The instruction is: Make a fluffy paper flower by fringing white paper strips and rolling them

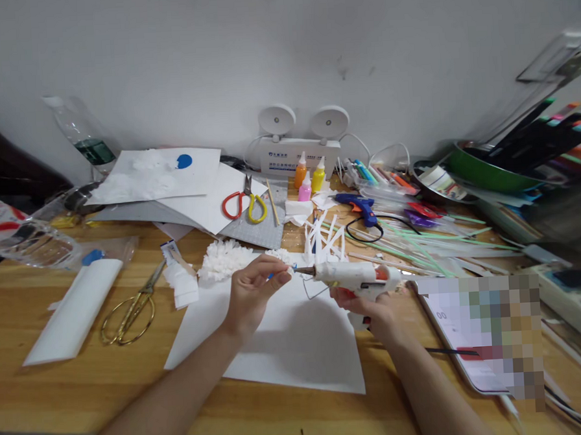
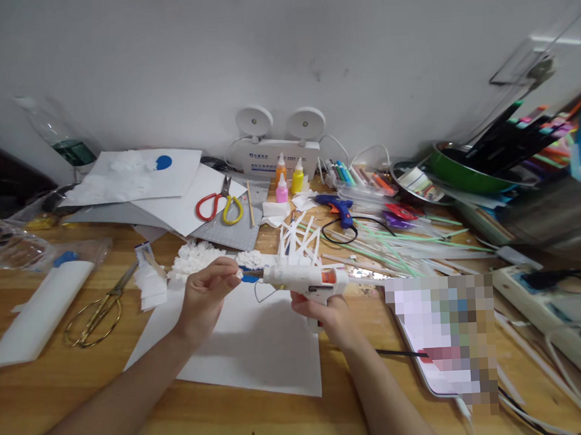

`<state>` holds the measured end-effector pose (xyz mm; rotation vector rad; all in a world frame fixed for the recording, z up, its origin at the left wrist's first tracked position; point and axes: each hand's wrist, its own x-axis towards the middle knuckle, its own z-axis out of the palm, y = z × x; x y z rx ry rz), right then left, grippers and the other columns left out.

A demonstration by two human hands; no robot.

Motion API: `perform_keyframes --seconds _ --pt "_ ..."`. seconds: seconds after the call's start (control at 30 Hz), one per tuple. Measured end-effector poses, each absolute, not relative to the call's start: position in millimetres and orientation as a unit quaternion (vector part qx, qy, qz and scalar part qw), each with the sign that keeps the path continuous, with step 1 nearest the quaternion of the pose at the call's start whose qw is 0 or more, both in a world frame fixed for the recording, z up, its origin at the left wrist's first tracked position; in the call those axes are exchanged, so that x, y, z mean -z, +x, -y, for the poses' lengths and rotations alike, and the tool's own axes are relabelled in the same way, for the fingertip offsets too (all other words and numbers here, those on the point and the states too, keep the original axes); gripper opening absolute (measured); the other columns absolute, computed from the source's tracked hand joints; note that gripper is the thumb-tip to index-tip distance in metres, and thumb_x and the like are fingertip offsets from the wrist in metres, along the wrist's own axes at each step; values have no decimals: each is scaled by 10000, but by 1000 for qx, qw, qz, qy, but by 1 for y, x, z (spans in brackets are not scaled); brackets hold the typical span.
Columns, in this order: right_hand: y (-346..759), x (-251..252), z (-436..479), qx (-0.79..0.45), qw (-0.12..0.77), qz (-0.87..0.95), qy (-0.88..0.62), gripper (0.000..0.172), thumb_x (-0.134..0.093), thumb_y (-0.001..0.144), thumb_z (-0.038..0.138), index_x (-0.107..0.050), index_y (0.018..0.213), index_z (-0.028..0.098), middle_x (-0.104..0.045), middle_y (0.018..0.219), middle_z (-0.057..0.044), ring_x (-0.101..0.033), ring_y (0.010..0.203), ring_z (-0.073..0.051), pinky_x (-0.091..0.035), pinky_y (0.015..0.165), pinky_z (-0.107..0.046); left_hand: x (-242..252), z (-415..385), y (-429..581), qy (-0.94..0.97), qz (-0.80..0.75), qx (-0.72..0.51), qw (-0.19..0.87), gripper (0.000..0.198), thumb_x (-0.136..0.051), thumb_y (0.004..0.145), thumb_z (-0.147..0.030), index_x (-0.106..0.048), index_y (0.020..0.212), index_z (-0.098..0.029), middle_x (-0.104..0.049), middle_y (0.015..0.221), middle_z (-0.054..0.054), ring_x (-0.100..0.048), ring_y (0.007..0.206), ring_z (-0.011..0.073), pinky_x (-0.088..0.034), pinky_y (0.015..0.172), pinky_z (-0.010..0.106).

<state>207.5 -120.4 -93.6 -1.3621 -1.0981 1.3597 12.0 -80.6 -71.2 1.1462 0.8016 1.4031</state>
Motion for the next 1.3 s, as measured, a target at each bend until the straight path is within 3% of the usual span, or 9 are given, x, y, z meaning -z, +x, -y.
perform_keyframes --seconds 0.97,1.2,1.3 --pt "205 87 120 -563 450 412 -558 129 -598 499 246 -605 606 175 -605 611 0 -529 620 -178 -395 575 -269 72 81 12 472 -323 -597 563 95 -692 588 -157 -683 651 -228 -591 693 -2 -519 687 90 -413 641 215" --pt "204 81 112 -487 435 395 -646 192 -570 547 315 -618 642 155 -602 625 -23 -516 590 -176 -359 488 -247 72 79 10 482 -311 -608 549 102 -683 593 -140 -683 653 -223 -587 684 4 -526 690 100 -426 635 224" --pt "212 87 101 -385 484 381 -687 249 -559 595 356 -619 700 138 -596 639 -26 -501 562 -153 -335 468 -236 72 78 9 483 -322 -603 547 87 -681 595 -149 -683 656 -212 -584 687 8 -527 691 105 -430 634 227"
